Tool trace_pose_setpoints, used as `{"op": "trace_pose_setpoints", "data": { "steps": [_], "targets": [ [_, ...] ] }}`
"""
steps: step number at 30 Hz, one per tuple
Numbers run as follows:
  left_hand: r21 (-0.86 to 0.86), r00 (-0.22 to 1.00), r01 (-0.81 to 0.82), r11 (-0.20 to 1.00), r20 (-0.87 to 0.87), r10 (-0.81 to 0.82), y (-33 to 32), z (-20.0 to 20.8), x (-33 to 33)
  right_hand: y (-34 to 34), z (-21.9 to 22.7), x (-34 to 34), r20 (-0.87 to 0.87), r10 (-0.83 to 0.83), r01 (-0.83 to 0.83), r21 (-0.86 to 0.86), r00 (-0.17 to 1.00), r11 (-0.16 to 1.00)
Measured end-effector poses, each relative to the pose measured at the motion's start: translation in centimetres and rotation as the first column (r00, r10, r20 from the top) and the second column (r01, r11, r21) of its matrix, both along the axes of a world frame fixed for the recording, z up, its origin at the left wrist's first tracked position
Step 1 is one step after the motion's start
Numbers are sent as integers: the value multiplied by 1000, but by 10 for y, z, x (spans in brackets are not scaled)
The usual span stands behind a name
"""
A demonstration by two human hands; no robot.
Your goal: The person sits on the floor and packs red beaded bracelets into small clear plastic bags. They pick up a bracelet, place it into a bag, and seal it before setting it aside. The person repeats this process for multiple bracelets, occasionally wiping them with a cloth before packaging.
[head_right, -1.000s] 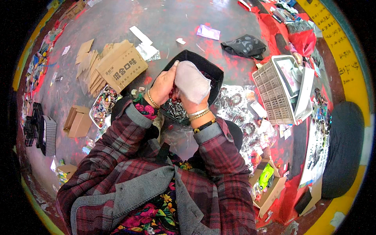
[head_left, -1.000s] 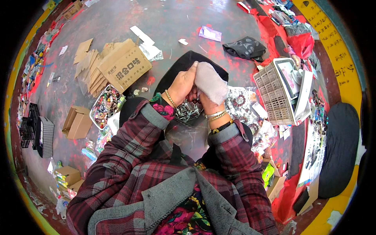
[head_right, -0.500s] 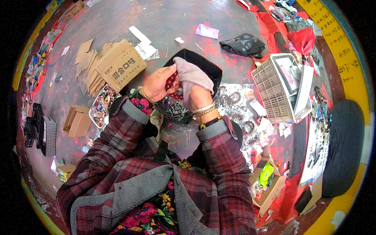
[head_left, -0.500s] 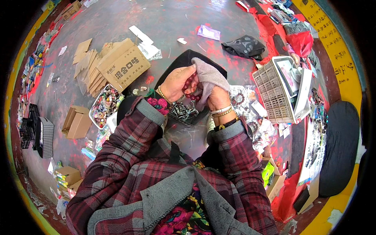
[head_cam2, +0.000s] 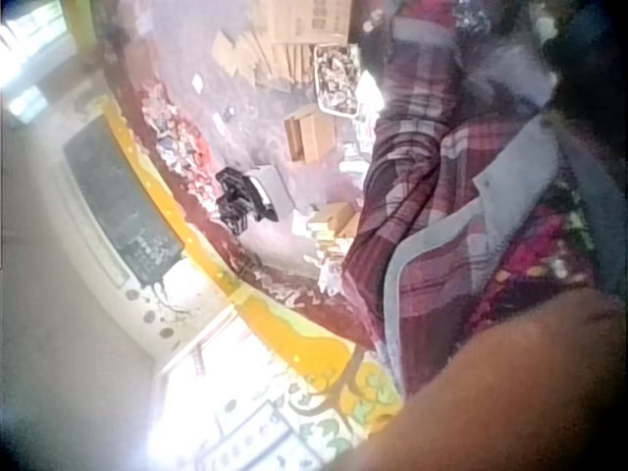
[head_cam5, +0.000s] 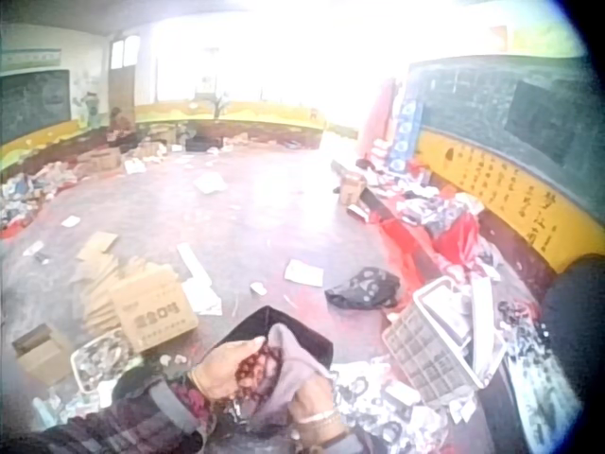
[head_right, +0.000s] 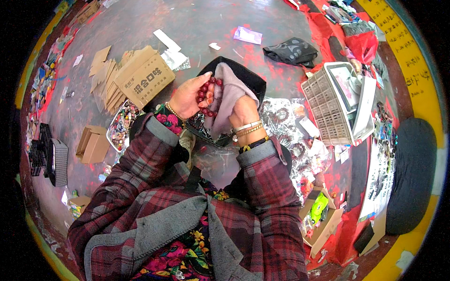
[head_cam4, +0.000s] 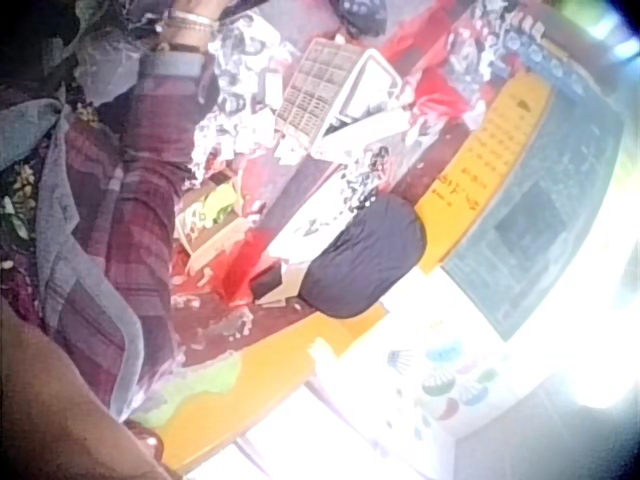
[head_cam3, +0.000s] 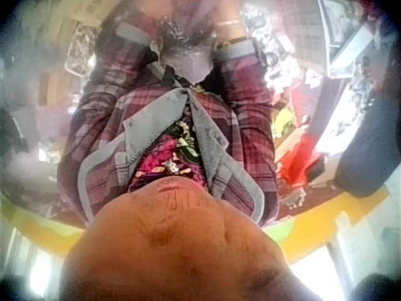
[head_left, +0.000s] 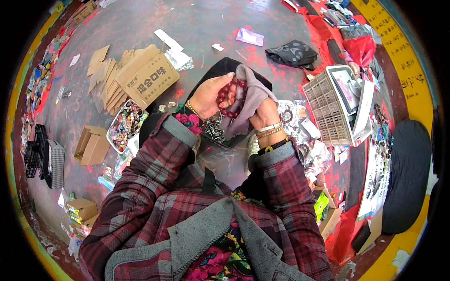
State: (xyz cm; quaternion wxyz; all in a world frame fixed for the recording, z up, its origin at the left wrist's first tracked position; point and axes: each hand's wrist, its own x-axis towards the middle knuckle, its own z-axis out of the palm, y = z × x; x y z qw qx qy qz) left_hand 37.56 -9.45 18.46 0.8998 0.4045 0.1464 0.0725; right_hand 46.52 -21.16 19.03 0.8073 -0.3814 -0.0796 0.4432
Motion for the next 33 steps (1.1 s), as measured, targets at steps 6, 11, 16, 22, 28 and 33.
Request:
{"op": "trace_pose_setpoints", "data": {
  "steps": [6, 11, 16, 22, 28, 33],
  "targets": [
    [49, 997, 81, 995, -20, -80, 0, 0, -4, -3, -13, -1, 138, -106, 105, 20, 985, 994],
    [262, 980, 197, 945, -49, -191, -2, -1, -2, -5, -22, 3, 266, -86, 125, -135, 960, 983],
    [134, 982, 187, 973, -26, -185, -5, 1, -6, -8, -11, 4, 30, -44, 48, -134, 999, 990],
    [-52, 997, 71, 996, 13, -71, 5, 0, -5, 0, -7, -3, 98, -62, 56, 63, 993, 996],
    [46, 987, 159, 986, -24, -158, -2, 3, -6, 0, -9, 5, 78, -13, 18, -69, 997, 997],
    [-18, 985, 167, 986, 49, -166, 1, -5, -4, -4, -20, 11, -61, 23, -24, -16, 998, 1000]
  ]
}}
